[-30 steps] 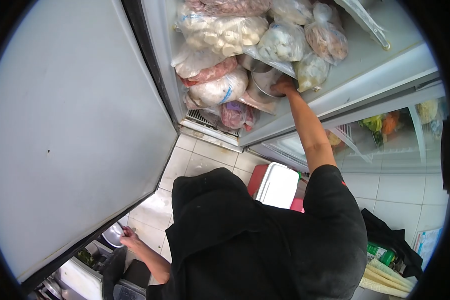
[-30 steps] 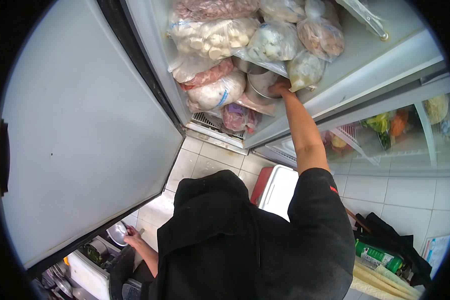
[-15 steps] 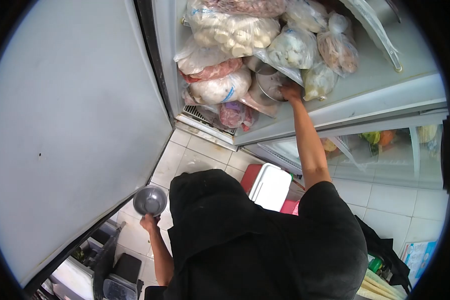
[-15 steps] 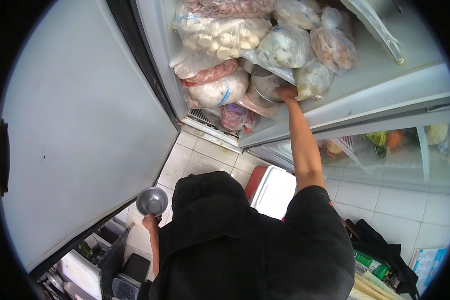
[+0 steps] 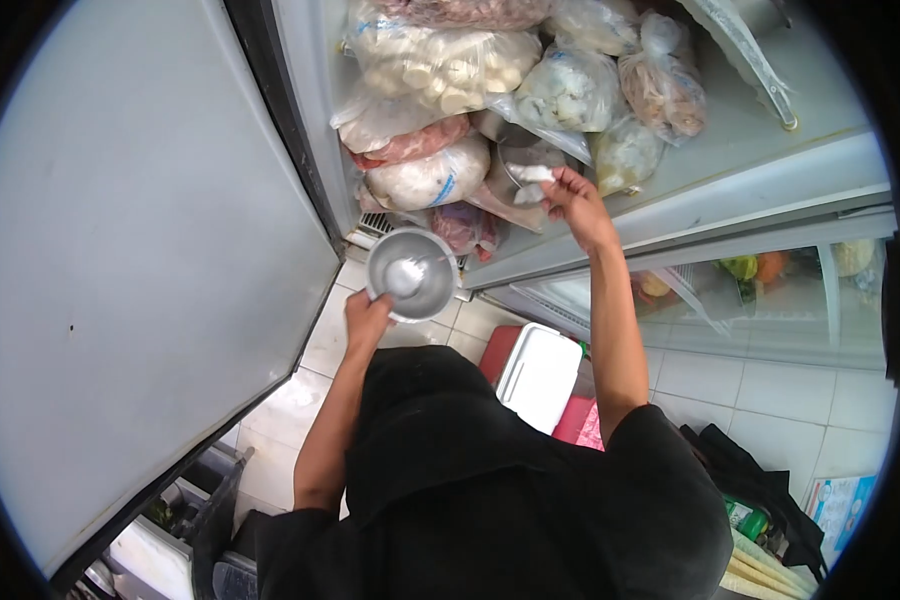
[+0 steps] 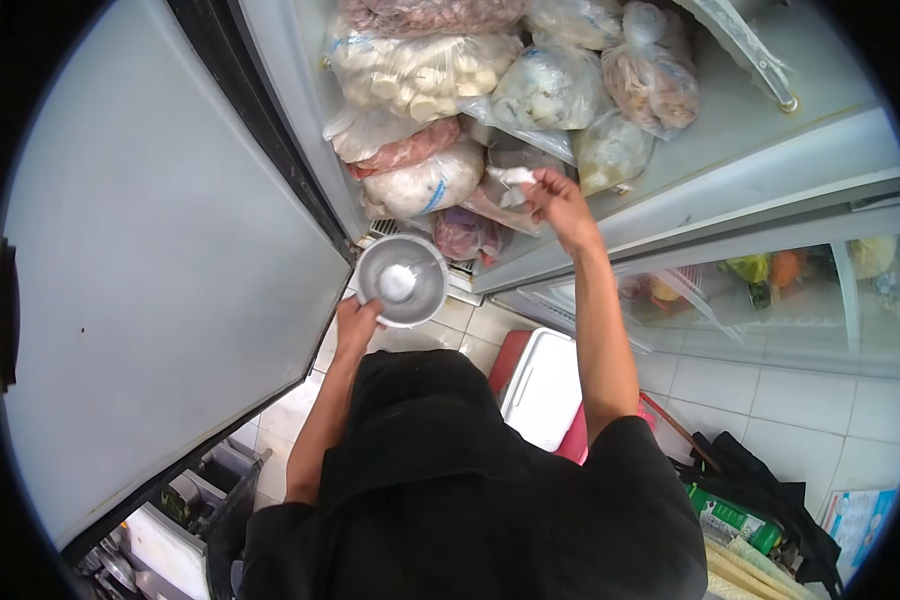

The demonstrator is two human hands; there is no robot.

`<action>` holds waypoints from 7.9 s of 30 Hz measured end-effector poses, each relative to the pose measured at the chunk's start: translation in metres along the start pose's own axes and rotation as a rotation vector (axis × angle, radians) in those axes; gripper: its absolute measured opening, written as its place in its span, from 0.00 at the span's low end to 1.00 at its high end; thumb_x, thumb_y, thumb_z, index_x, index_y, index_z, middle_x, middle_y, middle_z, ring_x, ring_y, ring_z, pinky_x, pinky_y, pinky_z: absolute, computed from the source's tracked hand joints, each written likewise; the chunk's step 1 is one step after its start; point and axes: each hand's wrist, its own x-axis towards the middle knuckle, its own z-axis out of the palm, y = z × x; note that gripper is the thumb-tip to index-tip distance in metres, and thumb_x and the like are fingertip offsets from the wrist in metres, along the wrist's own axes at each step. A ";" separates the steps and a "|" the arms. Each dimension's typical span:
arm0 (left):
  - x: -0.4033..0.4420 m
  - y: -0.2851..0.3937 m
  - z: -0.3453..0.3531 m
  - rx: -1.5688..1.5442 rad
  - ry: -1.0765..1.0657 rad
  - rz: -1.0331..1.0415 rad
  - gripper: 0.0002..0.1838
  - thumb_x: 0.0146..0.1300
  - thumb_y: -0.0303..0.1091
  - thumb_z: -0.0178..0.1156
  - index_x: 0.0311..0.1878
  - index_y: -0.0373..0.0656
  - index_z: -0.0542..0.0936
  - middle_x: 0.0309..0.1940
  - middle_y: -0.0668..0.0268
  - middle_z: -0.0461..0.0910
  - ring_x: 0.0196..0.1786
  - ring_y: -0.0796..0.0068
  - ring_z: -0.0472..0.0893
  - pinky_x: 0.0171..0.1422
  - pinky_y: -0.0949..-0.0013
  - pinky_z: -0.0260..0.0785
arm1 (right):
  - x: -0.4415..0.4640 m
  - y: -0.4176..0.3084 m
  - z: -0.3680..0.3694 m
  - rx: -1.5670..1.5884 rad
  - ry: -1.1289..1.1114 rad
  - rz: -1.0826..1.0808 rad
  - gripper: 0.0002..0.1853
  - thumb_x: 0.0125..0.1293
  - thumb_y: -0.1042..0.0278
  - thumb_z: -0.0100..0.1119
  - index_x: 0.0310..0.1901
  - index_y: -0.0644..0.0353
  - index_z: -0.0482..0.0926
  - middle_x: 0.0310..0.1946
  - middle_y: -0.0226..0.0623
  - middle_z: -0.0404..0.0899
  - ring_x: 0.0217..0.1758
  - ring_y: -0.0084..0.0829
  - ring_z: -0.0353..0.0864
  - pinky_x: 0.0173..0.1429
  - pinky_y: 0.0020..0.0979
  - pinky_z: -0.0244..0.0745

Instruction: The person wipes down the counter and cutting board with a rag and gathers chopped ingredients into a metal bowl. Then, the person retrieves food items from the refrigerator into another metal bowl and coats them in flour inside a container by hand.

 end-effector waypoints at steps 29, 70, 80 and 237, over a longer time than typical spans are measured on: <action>0.005 0.012 0.024 -0.169 -0.100 -0.150 0.07 0.49 0.23 0.54 0.30 0.31 0.79 0.22 0.61 0.79 0.18 0.75 0.74 0.22 0.74 0.67 | 0.142 0.086 -0.058 -1.498 0.182 -0.278 0.19 0.49 0.57 0.63 0.42 0.57 0.83 0.34 0.41 0.83 0.39 0.35 0.82 0.47 0.35 0.75; 0.012 0.006 -0.013 -0.229 -0.050 -0.167 0.08 0.49 0.23 0.55 0.32 0.30 0.80 0.22 0.61 0.79 0.18 0.76 0.74 0.22 0.74 0.66 | 0.139 0.075 -0.032 -1.276 0.175 -0.137 0.17 0.44 0.56 0.68 0.36 0.53 0.85 0.35 0.40 0.83 0.42 0.40 0.82 0.52 0.35 0.74; 0.004 0.010 -0.016 -0.186 -0.067 -0.188 0.10 0.50 0.25 0.55 0.34 0.30 0.81 0.24 0.61 0.80 0.18 0.77 0.74 0.22 0.75 0.67 | 0.154 0.091 -0.037 -1.514 0.234 -0.349 0.15 0.45 0.55 0.65 0.33 0.54 0.85 0.35 0.41 0.83 0.42 0.38 0.82 0.50 0.37 0.74; 0.016 0.073 -1.175 -0.894 1.165 0.151 0.21 0.40 0.17 0.51 0.43 0.31 0.75 0.35 0.62 0.78 0.35 0.71 0.78 0.42 0.71 0.71 | 0.222 -0.065 1.199 -0.253 -0.135 0.112 0.11 0.60 0.60 0.60 0.39 0.56 0.81 0.25 0.25 0.73 0.23 0.18 0.67 0.25 0.22 0.64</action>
